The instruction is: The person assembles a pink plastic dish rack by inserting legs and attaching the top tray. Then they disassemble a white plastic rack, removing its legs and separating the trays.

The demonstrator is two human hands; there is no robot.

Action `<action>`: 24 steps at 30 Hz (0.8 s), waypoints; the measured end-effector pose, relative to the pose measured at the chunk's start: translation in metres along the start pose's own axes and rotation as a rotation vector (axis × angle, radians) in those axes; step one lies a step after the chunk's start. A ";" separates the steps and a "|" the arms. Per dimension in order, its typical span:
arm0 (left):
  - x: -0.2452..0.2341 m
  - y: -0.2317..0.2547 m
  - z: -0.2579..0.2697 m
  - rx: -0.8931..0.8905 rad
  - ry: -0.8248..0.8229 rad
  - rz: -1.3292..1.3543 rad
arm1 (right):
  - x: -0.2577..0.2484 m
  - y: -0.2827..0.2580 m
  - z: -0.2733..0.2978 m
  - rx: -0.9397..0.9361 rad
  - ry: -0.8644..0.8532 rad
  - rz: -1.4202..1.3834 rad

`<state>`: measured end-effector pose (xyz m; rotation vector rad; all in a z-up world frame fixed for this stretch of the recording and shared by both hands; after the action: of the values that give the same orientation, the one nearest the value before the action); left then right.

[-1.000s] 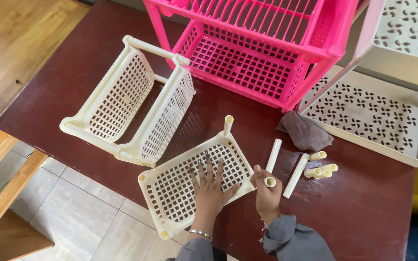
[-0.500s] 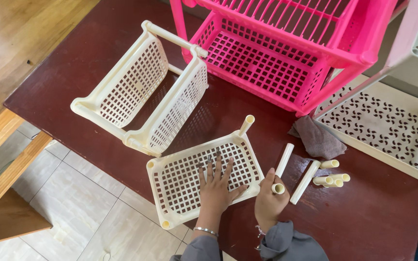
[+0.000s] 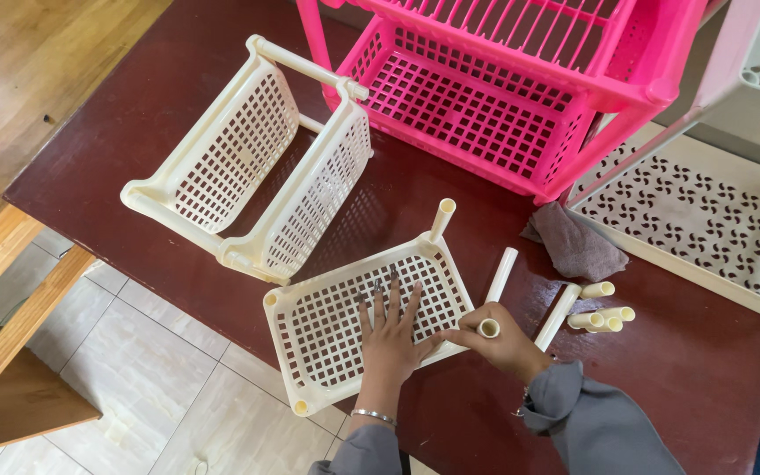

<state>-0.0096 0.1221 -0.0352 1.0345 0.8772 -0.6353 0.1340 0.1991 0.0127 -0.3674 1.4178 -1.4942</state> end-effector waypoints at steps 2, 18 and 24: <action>0.000 0.001 0.000 -0.004 0.005 0.001 | -0.005 -0.009 -0.001 -0.070 0.060 0.039; -0.013 0.010 0.007 0.041 0.093 0.074 | -0.004 0.013 0.045 -0.026 0.545 -0.405; -0.008 0.009 0.004 0.015 0.001 0.009 | -0.001 -0.001 0.012 0.033 -0.021 0.080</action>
<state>-0.0056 0.1221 -0.0234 1.0520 0.8688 -0.6346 0.1430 0.1925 0.0170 -0.3016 1.3746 -1.4427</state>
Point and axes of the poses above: each hand's wrist, its own z-axis away from the middle knuckle, its own x-axis out of the palm, y = z × x, the point moved 8 cm from there along -z, towards the middle knuckle, and after that the axes turned 13 degrees about z, right-handed, at the moved point
